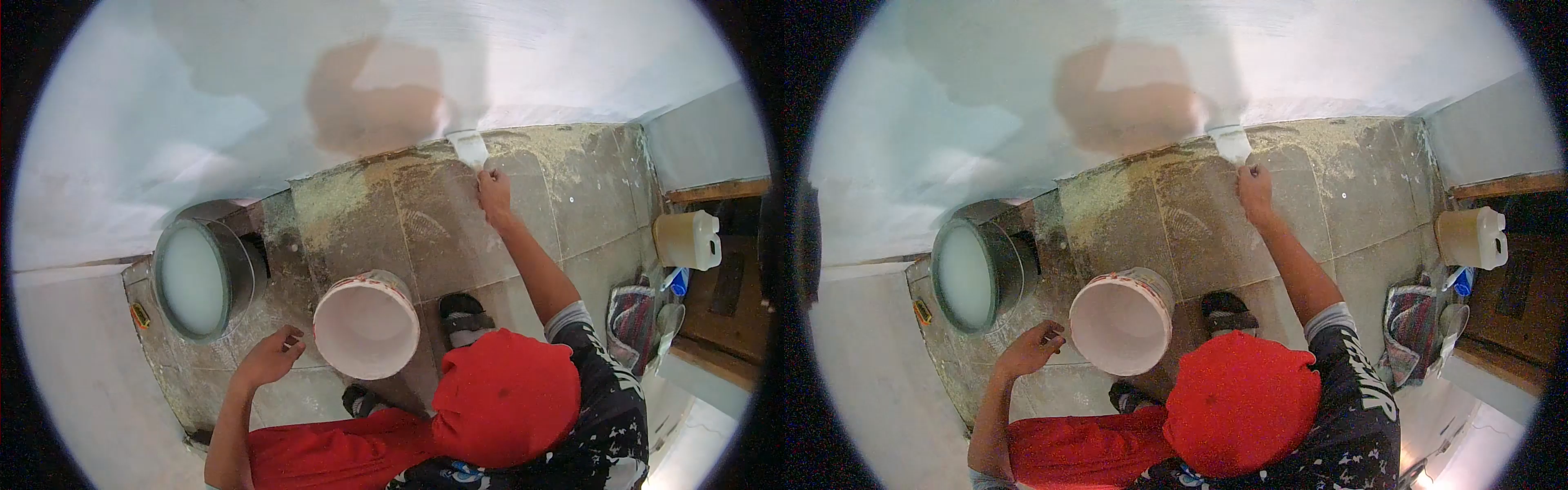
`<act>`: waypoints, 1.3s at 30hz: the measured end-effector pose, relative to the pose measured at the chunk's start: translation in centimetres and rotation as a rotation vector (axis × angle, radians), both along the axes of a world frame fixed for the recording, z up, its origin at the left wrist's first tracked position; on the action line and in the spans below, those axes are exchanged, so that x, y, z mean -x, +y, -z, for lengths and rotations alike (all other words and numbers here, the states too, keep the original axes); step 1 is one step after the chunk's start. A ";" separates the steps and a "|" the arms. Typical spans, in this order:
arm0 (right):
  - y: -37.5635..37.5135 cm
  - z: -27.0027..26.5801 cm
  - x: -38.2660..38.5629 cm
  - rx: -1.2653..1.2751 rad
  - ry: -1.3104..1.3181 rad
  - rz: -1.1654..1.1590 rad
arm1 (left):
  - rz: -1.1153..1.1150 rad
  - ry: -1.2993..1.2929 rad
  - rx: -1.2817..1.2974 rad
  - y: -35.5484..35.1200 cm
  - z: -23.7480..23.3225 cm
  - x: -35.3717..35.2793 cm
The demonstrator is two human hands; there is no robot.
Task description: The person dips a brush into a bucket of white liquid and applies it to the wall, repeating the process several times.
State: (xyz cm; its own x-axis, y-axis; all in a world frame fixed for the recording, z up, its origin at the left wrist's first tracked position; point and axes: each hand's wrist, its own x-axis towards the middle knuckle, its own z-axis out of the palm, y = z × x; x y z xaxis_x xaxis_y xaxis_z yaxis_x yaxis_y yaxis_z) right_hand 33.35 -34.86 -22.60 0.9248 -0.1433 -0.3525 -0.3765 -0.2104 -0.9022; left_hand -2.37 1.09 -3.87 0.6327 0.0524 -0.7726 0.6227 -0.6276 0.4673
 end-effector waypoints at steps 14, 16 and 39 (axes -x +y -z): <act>-1.2 -0.7 -0.2 -0.166 0.024 -0.026 | -0.049 0.060 0.002 0.0 0.2 0.0; -2.1 -1.2 0.3 -0.041 0.016 0.023 | -0.063 0.084 0.001 -0.2 -0.2 -0.3; -5.2 -2.9 -2.4 -0.090 0.096 -0.019 | -0.058 0.040 0.032 -0.3 -1.0 -0.8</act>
